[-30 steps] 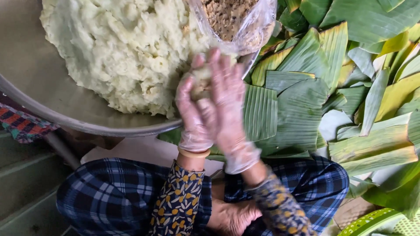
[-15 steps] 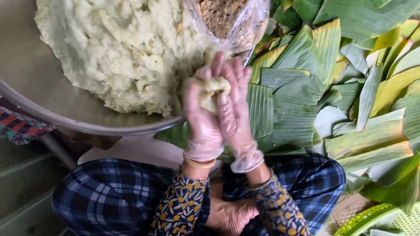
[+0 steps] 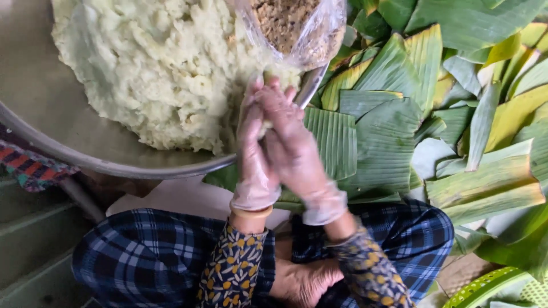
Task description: The person is portioning a mashed food mixture, rolling it into balls, and wrapping each ball in a banana leaf.
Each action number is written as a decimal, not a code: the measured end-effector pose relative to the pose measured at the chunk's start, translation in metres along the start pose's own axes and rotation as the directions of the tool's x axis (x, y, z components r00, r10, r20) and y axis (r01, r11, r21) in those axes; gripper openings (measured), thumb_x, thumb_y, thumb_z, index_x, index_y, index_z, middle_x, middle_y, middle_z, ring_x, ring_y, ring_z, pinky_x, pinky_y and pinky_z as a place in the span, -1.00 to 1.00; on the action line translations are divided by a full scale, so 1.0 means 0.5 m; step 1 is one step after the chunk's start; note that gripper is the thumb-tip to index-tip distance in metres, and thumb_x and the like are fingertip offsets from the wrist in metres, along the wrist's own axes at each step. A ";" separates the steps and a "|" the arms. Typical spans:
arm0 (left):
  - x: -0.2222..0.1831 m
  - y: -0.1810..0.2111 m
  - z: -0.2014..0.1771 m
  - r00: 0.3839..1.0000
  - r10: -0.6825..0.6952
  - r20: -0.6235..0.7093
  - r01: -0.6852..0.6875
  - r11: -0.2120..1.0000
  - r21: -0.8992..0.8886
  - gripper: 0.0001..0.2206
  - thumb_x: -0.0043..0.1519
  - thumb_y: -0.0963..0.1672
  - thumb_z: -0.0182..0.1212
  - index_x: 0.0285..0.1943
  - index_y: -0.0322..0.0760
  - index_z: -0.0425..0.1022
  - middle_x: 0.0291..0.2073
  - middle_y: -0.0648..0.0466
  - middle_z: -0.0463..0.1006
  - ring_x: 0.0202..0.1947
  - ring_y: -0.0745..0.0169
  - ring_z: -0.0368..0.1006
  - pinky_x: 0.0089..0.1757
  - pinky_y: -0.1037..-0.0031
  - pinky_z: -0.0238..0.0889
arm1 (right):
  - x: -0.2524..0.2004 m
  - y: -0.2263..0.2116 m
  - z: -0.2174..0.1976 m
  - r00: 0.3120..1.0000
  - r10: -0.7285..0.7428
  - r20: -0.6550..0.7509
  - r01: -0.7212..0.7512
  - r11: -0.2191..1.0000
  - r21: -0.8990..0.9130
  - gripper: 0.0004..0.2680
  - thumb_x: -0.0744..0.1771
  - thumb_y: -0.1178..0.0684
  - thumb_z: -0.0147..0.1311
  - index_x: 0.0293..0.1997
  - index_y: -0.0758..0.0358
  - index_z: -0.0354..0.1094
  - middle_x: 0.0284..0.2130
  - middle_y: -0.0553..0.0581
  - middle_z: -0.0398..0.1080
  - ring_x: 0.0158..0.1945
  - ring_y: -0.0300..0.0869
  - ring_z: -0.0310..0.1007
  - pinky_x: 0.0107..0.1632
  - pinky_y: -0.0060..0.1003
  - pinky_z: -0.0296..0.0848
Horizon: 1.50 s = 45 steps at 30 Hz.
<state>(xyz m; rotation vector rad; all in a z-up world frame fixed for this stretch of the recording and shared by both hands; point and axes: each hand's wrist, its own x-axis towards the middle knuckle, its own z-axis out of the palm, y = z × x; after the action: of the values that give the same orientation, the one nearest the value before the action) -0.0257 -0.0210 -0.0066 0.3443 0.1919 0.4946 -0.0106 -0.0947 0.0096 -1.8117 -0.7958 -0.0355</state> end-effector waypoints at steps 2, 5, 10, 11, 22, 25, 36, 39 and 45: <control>-0.003 0.003 0.000 0.998 -0.012 -0.067 0.009 0.999 -0.035 -0.57 0.38 -0.03 0.13 0.39 -0.28 0.33 0.30 -0.26 0.38 0.31 -0.27 0.31 0.24 0.26 0.18 | -0.007 -0.003 -0.028 0.997 -0.072 0.012 0.065 0.954 0.292 -0.57 0.38 0.37 -0.17 0.47 0.39 0.04 0.36 0.38 0.22 0.47 0.13 0.19 0.58 0.13 0.00; -0.009 0.008 0.009 0.980 -0.041 -0.192 0.020 0.994 -0.111 -0.64 0.33 -0.11 0.22 0.32 -0.23 0.47 0.24 -0.25 0.46 0.26 -0.33 0.38 0.12 0.48 0.46 | -0.024 -0.025 -0.054 0.993 0.119 -0.023 -0.115 0.985 0.131 -0.72 0.38 0.18 0.09 0.26 0.33 0.33 0.23 0.36 0.33 0.38 0.22 0.21 0.44 0.21 0.19; -0.015 -0.031 -0.029 0.954 -0.055 -0.294 0.102 0.984 0.147 -0.82 0.23 -0.22 0.28 -0.02 -0.40 0.51 -0.07 -0.29 0.60 -0.15 -0.33 0.59 -0.18 -0.09 0.57 | -0.039 -0.027 -0.029 0.963 0.232 -0.137 -0.241 0.969 -0.049 -0.88 0.32 0.17 0.25 -0.11 0.07 0.59 -0.18 0.07 0.53 -0.01 -0.05 0.59 0.06 -0.19 0.62; -0.013 -0.024 -0.029 0.954 -0.058 -0.294 0.106 0.983 0.150 -0.82 0.23 -0.22 0.28 -0.02 -0.40 0.51 -0.07 -0.29 0.60 -0.15 -0.33 0.59 -0.18 -0.09 0.57 | -0.037 -0.029 -0.025 0.962 0.235 -0.140 -0.244 0.969 -0.047 -0.88 0.32 0.17 0.25 -0.11 0.07 0.59 -0.18 0.07 0.53 -0.01 -0.05 0.59 0.06 -0.19 0.62; -0.013 0.007 0.004 0.982 0.002 -0.191 0.040 0.977 0.211 -0.74 0.21 -0.16 0.35 0.07 -0.24 0.52 -0.12 -0.01 0.58 -0.18 0.08 0.52 -0.14 0.38 0.51 | -0.046 -0.038 -0.031 0.983 0.180 -0.046 -0.183 0.979 -0.094 -0.77 0.32 0.22 0.24 0.09 0.26 0.49 -0.05 0.31 0.46 0.01 0.18 0.56 -0.02 -0.03 0.61; 0.000 -0.006 -0.041 0.978 0.029 -0.207 0.006 0.986 0.167 -0.79 0.15 -0.25 0.32 -0.06 -0.25 0.49 -0.38 -0.03 0.53 -0.32 -0.04 0.53 -0.25 0.20 0.52 | -0.031 -0.046 -0.032 0.979 0.189 -0.073 -0.193 0.980 -0.053 -0.83 0.34 0.23 0.14 -0.03 0.10 0.57 -0.18 0.14 0.50 -0.09 0.03 0.61 -0.02 -0.13 0.63; 0.000 0.023 -0.030 0.940 -0.223 0.256 0.215 0.975 0.059 -0.74 0.47 -0.06 0.05 0.24 -0.17 0.52 0.25 0.00 0.49 0.21 -0.13 0.42 0.23 0.14 0.32 | -0.021 0.017 -0.040 0.980 0.021 -0.196 0.009 0.989 0.151 -0.90 0.36 0.43 0.13 -0.16 0.42 0.47 -0.10 0.22 0.43 0.01 -0.06 0.50 0.22 -0.25 0.50; -0.007 0.018 -0.046 0.974 -0.184 0.133 0.179 0.983 0.048 -0.68 0.40 -0.27 0.13 0.34 -0.26 0.40 0.08 0.03 0.59 0.11 -0.01 0.50 0.19 0.15 0.38 | -0.034 0.033 -0.060 0.995 0.057 -0.080 -0.031 0.954 0.299 -0.76 0.40 0.40 0.07 0.11 0.17 0.36 0.13 0.15 0.33 0.28 -0.06 0.30 0.36 -0.20 0.42; -0.013 0.008 -0.035 0.975 -0.046 0.216 0.004 0.982 0.191 -0.70 0.46 -0.23 0.12 0.37 -0.16 0.40 0.14 0.06 0.56 0.19 0.02 0.48 0.30 0.13 0.34 | -0.020 0.000 -0.055 0.959 0.280 -0.037 -0.263 0.933 0.244 -0.85 0.36 0.20 0.19 0.03 0.22 0.43 0.02 0.21 0.44 0.07 -0.12 0.51 0.10 -0.33 0.66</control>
<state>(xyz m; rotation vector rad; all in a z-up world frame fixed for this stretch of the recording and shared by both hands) -0.0376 -0.0158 -0.0209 0.5792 0.0283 0.4102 -0.0089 -0.1230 0.0164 -1.6674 -0.4705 0.1685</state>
